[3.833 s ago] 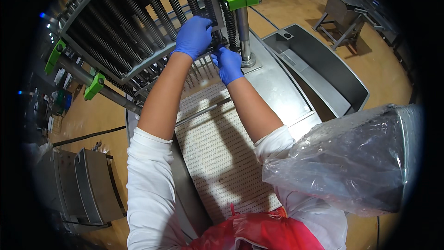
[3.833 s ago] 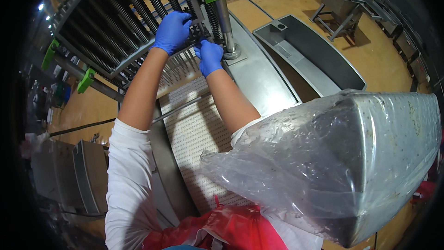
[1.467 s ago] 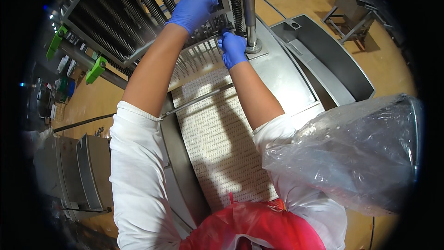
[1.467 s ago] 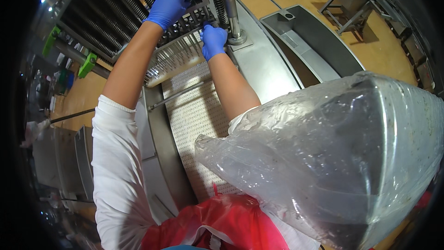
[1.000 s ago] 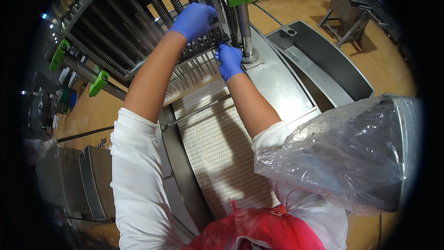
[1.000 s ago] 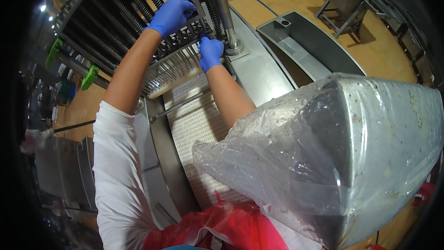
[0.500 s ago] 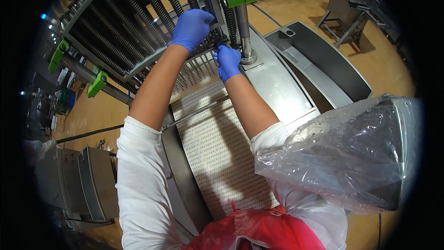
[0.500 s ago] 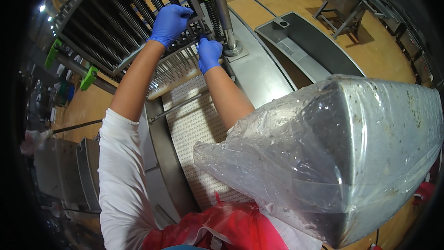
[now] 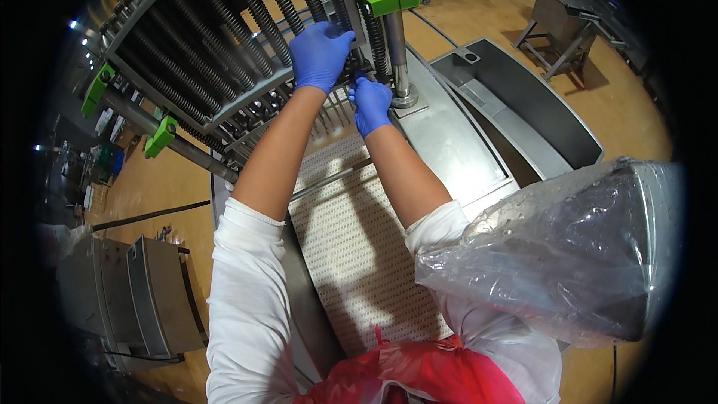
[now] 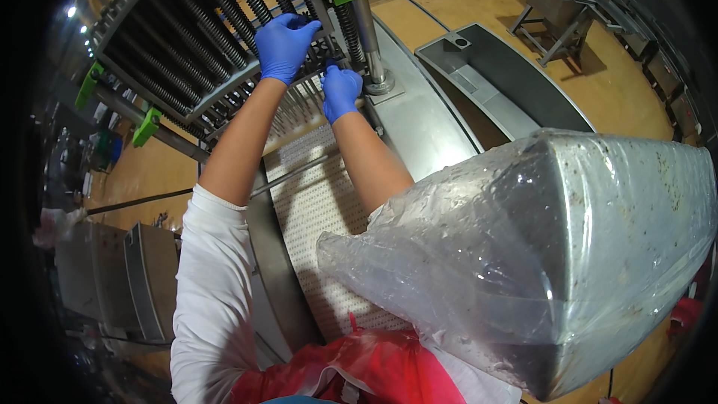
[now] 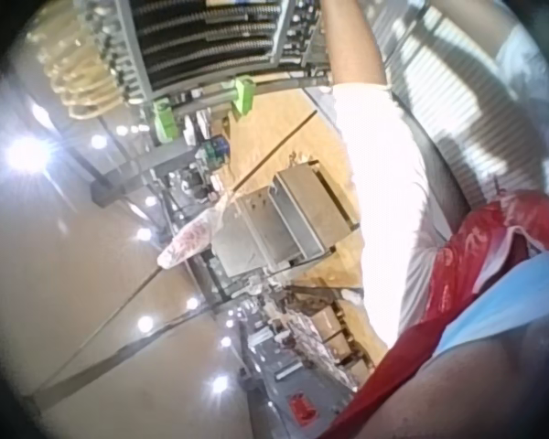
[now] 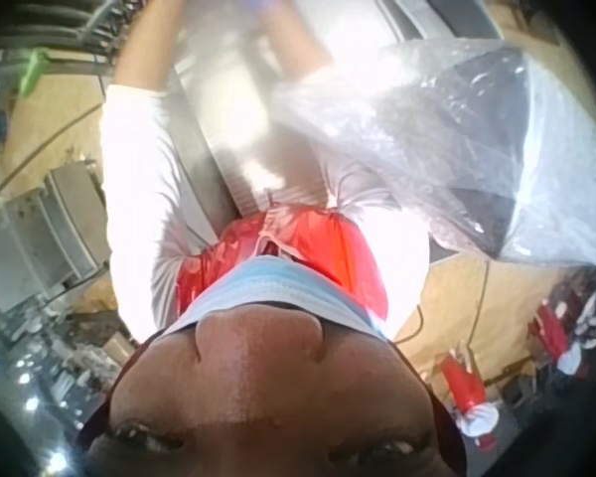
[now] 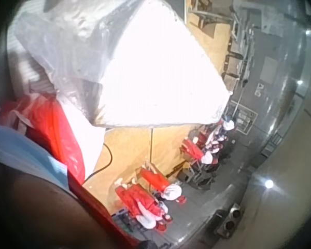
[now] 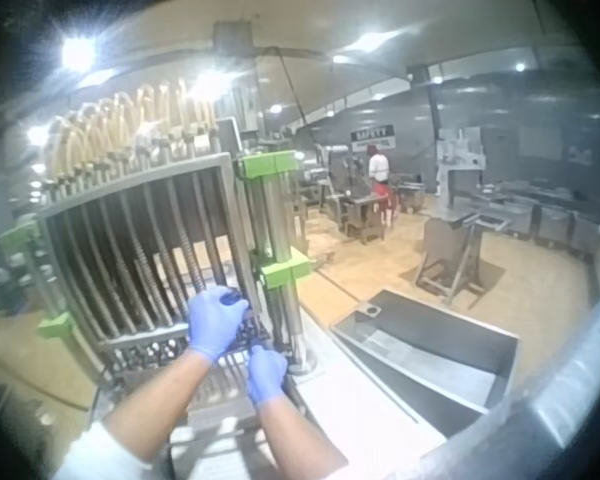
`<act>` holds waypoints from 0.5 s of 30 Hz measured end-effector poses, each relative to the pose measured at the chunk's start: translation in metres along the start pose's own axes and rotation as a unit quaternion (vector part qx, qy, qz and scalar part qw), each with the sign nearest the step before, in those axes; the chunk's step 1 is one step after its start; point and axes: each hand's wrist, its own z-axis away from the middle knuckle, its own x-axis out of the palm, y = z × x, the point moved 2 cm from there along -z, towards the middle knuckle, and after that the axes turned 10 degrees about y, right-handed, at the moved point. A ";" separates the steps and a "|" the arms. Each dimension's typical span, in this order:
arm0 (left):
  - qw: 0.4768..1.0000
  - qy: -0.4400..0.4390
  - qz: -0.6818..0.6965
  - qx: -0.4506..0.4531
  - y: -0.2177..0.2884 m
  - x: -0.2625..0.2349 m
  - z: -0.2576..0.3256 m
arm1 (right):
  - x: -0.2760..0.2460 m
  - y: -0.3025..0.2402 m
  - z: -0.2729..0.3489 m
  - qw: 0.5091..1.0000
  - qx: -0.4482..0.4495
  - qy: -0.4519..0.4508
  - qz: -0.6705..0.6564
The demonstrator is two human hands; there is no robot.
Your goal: The person uses a blue torque wrench to tighten bolts on a vertical metal assembly with springs. They then switch to a small metal tool to adjust components within the machine's internal structure. The person works methodically, moving between different sections of the machinery to secure various parts.
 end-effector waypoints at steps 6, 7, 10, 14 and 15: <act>0.999 0.010 -0.039 0.001 -0.006 0.013 0.003 | 0.000 0.003 -0.003 1.000 -0.009 -0.006 -0.007; 0.999 -0.008 -0.036 0.004 -0.009 0.013 0.001 | 0.000 0.004 -0.001 1.000 -0.010 -0.001 -0.012; 0.998 -0.058 -0.032 0.019 -0.008 0.007 -0.009 | -0.001 0.005 -0.002 1.000 -0.006 -0.012 -0.016; 0.980 -0.146 -0.127 0.043 0.010 0.007 -0.024 | -0.004 0.001 -0.010 0.999 -0.027 -0.025 0.015; 0.969 -0.172 -0.173 0.047 0.018 0.006 -0.027 | -0.003 0.001 -0.007 1.000 -0.015 -0.006 -0.014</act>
